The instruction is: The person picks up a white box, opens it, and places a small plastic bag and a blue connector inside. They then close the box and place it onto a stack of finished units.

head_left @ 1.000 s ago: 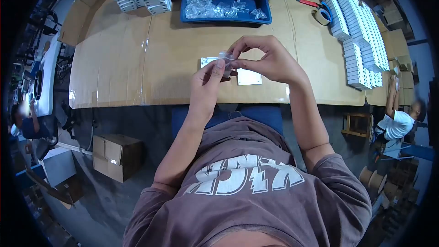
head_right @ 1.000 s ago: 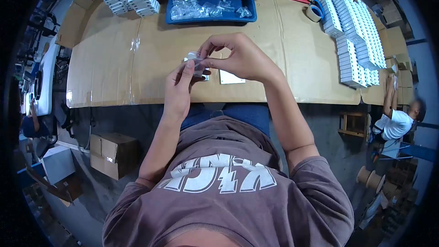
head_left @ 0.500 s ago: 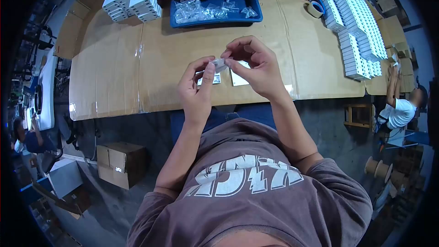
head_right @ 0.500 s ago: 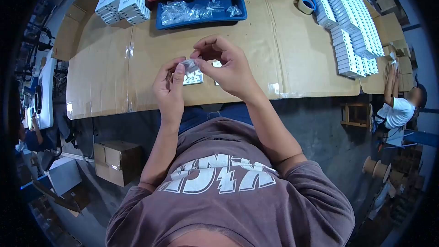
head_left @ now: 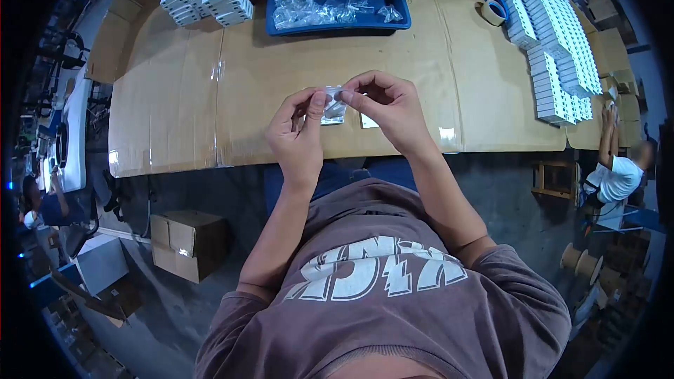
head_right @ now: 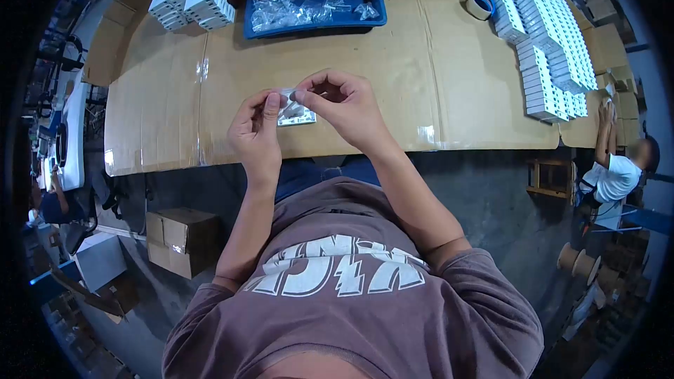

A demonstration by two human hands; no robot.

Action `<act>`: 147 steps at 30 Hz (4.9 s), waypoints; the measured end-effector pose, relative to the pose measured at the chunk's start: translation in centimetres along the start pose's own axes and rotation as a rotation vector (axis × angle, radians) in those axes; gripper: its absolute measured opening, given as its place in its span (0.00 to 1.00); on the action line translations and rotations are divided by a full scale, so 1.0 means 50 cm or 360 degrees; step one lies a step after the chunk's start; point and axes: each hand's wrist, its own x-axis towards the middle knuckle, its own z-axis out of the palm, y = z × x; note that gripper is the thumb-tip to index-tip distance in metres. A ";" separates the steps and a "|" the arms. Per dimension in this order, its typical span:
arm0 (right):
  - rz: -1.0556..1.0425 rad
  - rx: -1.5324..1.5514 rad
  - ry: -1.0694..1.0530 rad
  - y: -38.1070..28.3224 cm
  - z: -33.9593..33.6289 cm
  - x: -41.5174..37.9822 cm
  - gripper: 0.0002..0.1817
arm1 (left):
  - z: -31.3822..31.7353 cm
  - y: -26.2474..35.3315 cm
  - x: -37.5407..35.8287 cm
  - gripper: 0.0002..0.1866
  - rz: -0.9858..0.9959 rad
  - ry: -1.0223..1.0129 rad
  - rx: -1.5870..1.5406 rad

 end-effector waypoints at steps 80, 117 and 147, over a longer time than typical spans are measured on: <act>0.0257 0.0054 -0.0120 0.121 -0.019 0.026 0.22 | -0.078 -0.094 0.022 0.17 -0.0493 -0.0535 0.0264; 0.0128 -0.0891 -0.0176 0.156 -0.040 0.089 0.14 | -0.093 -0.159 0.087 0.12 -0.0384 -0.0580 0.0666; -0.0400 -0.1687 -0.0239 0.211 -0.024 0.065 0.06 | -0.170 -0.205 0.084 0.08 0.0502 -0.0904 0.1223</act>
